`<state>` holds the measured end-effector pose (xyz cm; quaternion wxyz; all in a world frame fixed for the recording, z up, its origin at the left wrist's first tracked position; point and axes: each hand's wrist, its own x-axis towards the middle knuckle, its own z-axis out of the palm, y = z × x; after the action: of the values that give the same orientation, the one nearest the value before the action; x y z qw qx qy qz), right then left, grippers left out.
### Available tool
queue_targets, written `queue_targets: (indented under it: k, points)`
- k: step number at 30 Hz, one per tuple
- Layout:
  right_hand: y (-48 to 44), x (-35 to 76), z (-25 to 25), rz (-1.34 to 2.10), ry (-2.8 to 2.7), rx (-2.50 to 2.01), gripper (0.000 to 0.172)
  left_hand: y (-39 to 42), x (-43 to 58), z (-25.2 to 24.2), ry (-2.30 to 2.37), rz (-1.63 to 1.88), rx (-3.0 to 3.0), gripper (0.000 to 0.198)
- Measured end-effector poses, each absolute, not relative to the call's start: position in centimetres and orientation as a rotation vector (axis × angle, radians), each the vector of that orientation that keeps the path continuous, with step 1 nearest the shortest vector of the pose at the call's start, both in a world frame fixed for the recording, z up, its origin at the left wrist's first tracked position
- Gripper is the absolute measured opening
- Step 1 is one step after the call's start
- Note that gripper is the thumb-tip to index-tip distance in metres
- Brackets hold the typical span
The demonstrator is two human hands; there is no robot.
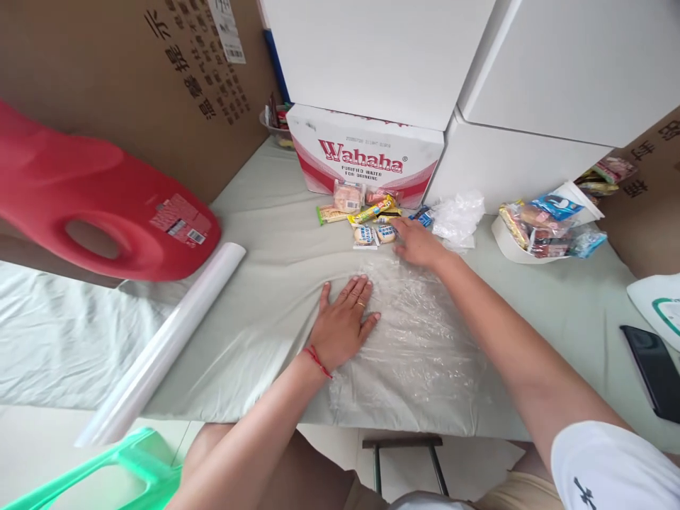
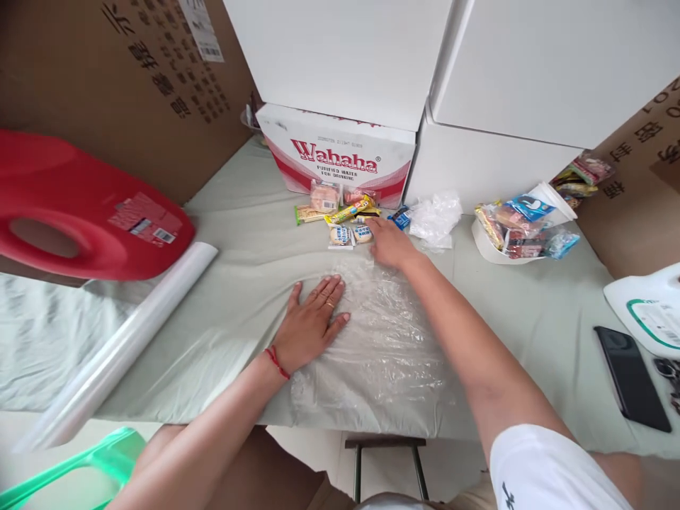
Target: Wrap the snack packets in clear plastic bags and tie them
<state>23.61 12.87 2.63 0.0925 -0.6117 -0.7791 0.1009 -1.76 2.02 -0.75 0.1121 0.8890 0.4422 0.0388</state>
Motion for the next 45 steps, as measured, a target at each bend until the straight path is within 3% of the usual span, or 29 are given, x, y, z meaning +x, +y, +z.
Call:
queue_targets:
  k: [9,14,20,29,33,39,45]
  points:
    - [12.9,24.1,1.2,0.178,-2.226,-2.054,0.052,2.1,-2.1,-0.7,1.244,0.199,2.576,0.062]
    - [12.8,23.0,1.7,0.202,-2.167,-2.123,0.067,2.1,-2.2,-0.9,1.239,0.219,2.579,0.061]
    - [13.5,20.2,3.9,0.369,-1.850,-2.339,0.051,2.0,-2.2,-1.1,1.232,0.231,2.578,0.061]
    - [16.1,12.8,2.4,0.540,-1.540,-2.364,0.075,2.1,-2.2,-1.0,1.247,0.231,2.604,0.058]
    - [16.1,11.5,2.0,0.532,-1.545,-2.349,0.062,2.1,-2.3,-1.0,1.246,0.207,2.599,0.059]
    - [11.7,16.6,5.2,0.406,-1.733,-2.144,0.047,2.1,-2.2,-0.9,1.255,0.207,2.590,0.060]
    - [1.9,23.5,7.7,0.453,-1.957,-1.888,0.051,2.2,-2.0,-1.0,1.310,0.167,2.587,0.064]
